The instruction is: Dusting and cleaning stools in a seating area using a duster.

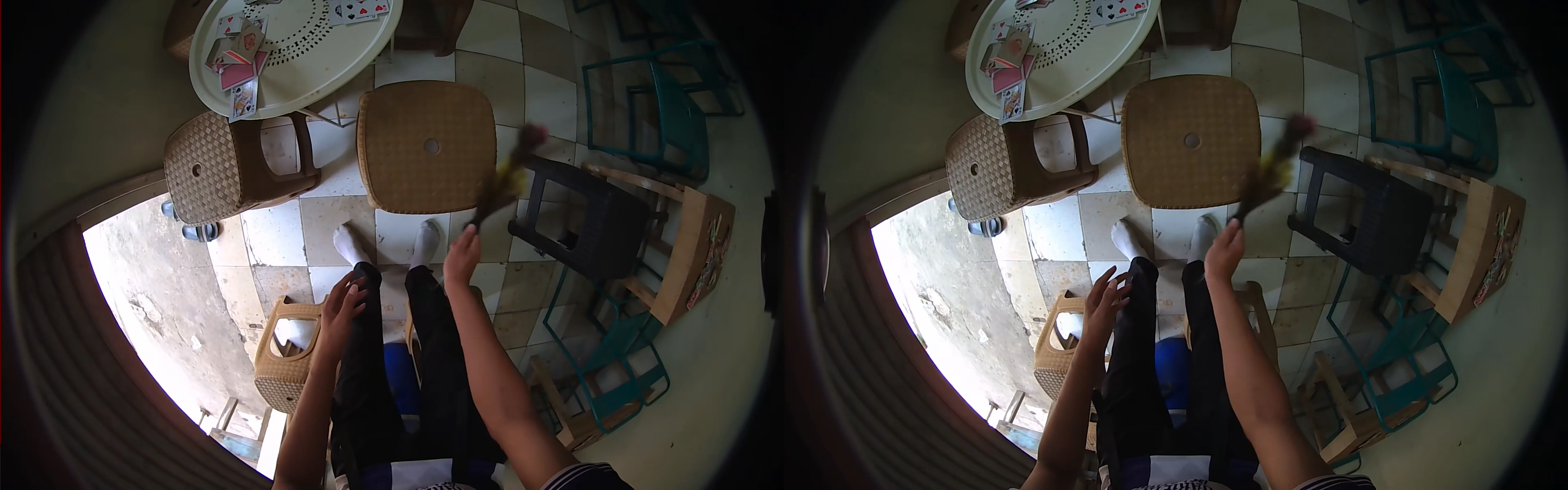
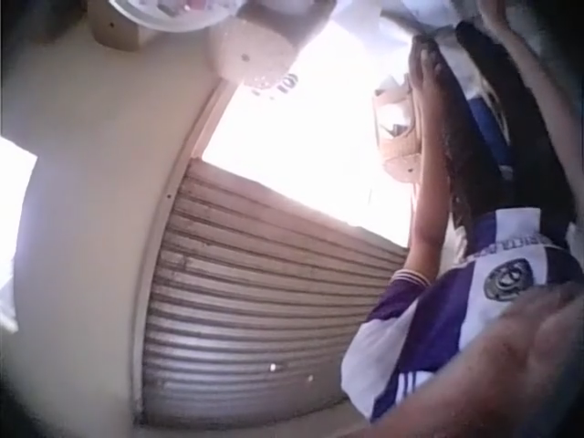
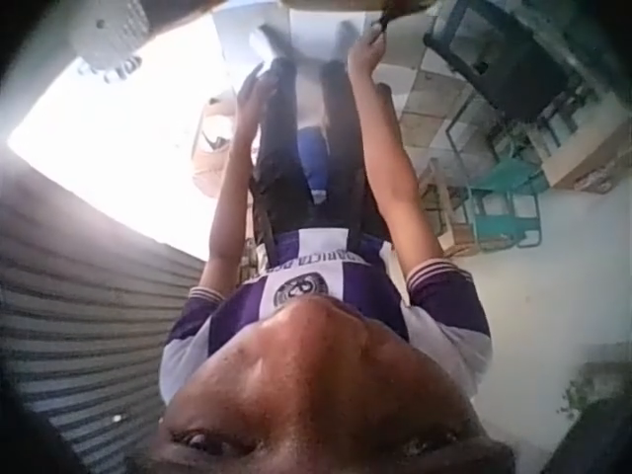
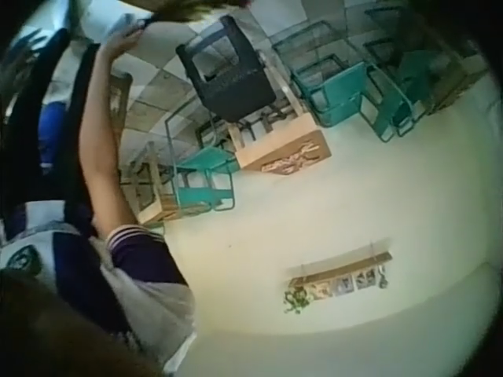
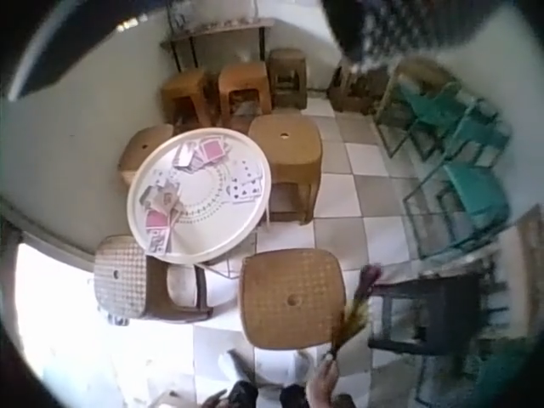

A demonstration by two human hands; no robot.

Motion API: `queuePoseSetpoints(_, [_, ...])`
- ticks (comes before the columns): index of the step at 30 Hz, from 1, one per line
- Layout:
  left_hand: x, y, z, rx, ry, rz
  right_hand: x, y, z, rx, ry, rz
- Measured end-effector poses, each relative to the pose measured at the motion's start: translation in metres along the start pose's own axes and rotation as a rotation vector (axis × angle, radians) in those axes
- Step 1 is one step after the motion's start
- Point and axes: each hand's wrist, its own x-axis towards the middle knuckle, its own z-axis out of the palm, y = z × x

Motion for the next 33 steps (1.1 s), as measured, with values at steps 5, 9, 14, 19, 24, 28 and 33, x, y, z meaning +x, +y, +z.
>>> queuePoseSetpoints(5, [-0.002, 0.000, -0.003, -0.030, 0.038, 0.008, -0.018, -0.026, -0.011, -0.369, -0.655, -0.439])
queuePoseSetpoints(9, [0.001, -0.003, 0.004, -0.029, 0.006, 0.007, 0.009, -0.015, -0.018, -0.195, -0.444, -0.446])
queuePoseSetpoints(14, [-0.007, -0.007, -0.009, -0.017, 0.038, 0.000, 0.021, -0.096, -0.026, 0.423, -0.390, 0.378])
queuePoseSetpoints(19, [-0.010, 0.001, 0.002, 0.002, 0.022, -0.028, 0.012, -0.109, -0.001, -0.056, -0.748, -0.112])
queuePoseSetpoints(24, [-0.011, 0.006, 0.005, -0.006, 0.016, -0.010, 0.021, -0.119, -0.004, 0.132, -0.630, 0.021])
queuePoseSetpoints(28, [-0.014, 0.005, -0.004, -0.011, 0.037, 0.007, 0.023, -0.136, -0.015, 0.382, -0.327, 0.387])
queuePoseSetpoints(33, [-0.011, -0.001, -0.008, -0.017, 0.036, 0.000, 0.010, -0.119, -0.005, -0.092, -0.660, -0.091])
